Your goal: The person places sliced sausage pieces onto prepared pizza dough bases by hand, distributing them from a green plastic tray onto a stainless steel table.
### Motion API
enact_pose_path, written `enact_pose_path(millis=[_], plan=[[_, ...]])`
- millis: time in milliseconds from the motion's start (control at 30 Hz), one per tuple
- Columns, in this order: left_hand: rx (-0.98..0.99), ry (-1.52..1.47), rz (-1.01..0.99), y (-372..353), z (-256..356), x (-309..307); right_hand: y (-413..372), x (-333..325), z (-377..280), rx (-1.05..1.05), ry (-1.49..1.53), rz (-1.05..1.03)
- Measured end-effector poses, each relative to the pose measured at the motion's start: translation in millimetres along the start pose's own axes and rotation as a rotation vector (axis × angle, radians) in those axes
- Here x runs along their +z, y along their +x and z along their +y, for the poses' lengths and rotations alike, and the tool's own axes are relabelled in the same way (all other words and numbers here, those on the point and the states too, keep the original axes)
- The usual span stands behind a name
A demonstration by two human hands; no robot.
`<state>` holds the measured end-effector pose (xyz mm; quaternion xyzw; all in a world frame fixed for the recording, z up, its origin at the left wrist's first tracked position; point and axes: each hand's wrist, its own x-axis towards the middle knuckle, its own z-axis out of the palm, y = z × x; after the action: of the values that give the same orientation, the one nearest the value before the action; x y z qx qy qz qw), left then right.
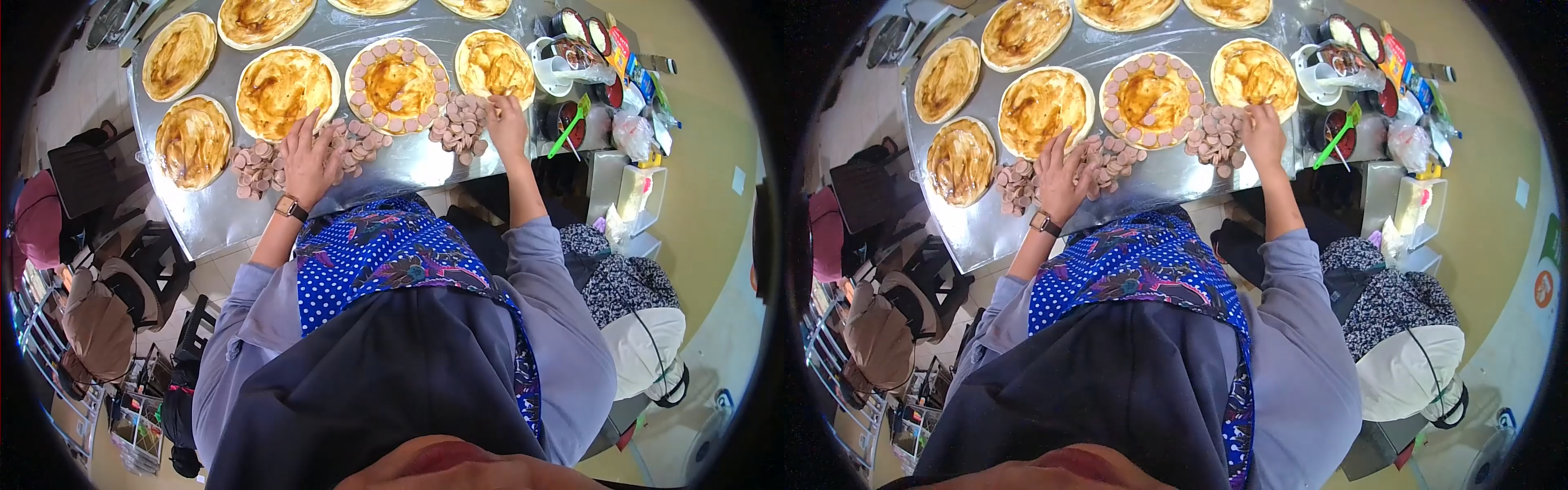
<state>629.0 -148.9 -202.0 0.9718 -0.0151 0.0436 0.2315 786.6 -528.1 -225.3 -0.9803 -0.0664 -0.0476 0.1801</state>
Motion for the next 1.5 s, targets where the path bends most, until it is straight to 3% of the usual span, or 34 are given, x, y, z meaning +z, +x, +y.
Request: enact_pose_path(millis=[67,300,433,533,600,700,767,867,1033,1100,1200,1267,1300,1367,1500], plan=[[0.004,0.014,0.004,-2,-3,1,-7,4,-16,-0.075,-0.021,0.047],[0.008,0.040,0.013,-2,3,-2,-3,17,-23,0.096,-0.078,0.022],[0.021,0.010,0.029,-4,5,-4,2,11,-15,0.035,-0.095,0.038],[0.028,0.015,0.053,-6,2,-1,15,17,-22,-0.023,0.142,0.181],[0.037,0.017,0.056,-7,2,0,25,28,-49,0.141,0.640,0.051],[0.041,0.014,0.050,-7,4,0,43,48,-83,0.125,0.712,-0.021],[0.025,0.002,0.029,-6,6,-2,54,57,-100,0.121,0.542,-0.145],[0.014,0.019,0.025,-8,5,-3,64,78,-104,-0.058,0.321,-0.045],[0.004,0.012,0.057,-16,0,0,63,74,-105,-0.097,0.185,0.000],[-0.001,0.009,0.072,-19,-3,0,59,58,-93,-0.066,0.312,0.084],[-0.031,0.055,0.057,-23,-11,-1,46,21,-52,-0.094,0.240,0.041],[-0.040,0.061,0.060,-25,-14,1,29,-1,-35,-0.233,0.003,-0.159],[-0.038,0.057,0.061,-25,-14,1,24,-4,-28,-0.232,-0.001,-0.158],[-0.022,0.054,0.049,-24,-14,1,17,-3,-17,-0.458,-0.109,-0.218],[0.003,0.065,0.031,-17,-13,-2,25,-4,-19,-0.534,-0.222,-0.222]])
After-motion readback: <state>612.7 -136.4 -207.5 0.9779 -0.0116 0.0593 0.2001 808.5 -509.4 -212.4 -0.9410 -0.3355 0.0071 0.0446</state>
